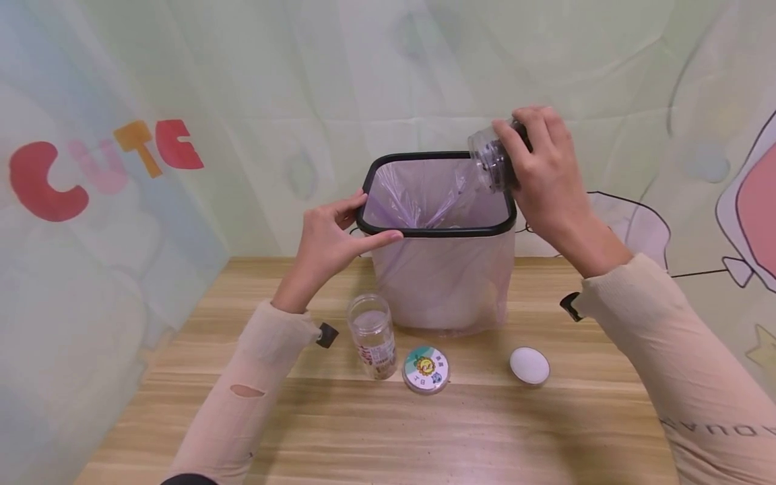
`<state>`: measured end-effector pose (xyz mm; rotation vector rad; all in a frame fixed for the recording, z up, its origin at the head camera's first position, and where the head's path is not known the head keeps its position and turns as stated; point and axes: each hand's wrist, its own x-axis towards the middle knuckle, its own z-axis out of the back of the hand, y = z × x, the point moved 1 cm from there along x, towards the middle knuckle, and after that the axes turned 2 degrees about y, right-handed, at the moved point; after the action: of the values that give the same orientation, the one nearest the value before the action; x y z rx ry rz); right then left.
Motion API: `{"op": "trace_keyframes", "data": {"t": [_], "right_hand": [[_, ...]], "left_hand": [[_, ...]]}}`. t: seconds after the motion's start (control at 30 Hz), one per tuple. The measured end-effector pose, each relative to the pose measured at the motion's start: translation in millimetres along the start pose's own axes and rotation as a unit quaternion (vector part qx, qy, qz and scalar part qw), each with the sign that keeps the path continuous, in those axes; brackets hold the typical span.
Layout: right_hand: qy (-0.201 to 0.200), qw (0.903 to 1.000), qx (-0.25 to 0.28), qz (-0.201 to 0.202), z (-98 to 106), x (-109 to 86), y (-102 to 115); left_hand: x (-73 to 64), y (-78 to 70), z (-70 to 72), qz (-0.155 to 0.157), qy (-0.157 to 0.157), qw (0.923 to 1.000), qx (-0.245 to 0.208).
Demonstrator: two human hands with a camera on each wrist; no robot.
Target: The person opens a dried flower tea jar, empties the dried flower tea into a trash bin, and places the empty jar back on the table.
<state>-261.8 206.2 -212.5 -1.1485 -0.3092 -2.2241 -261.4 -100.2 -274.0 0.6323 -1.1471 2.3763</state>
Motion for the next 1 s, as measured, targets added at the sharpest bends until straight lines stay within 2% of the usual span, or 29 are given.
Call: {"op": "trace_keyframes", "data": {"t": [0.3, 0.6, 1.0], "right_hand": [[-0.005, 0.9998, -0.009, 0.014, -2.9, -0.5, 1.2], [-0.008, 0.9994, -0.023, 0.025, -3.2, 1.5, 0.2], [-0.006, 0.9998, -0.016, 0.012, -2.1, 2.5, -0.4]], "left_hand": [[-1.0, 2.6, -0.6, 0.007, 0.006, 0.9999, -0.011], [-0.7, 0.9, 0.7, -0.002, -0.003, 1.0000, -0.003], [0.4, 0.5, 0.5, -0.010, -0.008, 0.9999, 0.001]]}}
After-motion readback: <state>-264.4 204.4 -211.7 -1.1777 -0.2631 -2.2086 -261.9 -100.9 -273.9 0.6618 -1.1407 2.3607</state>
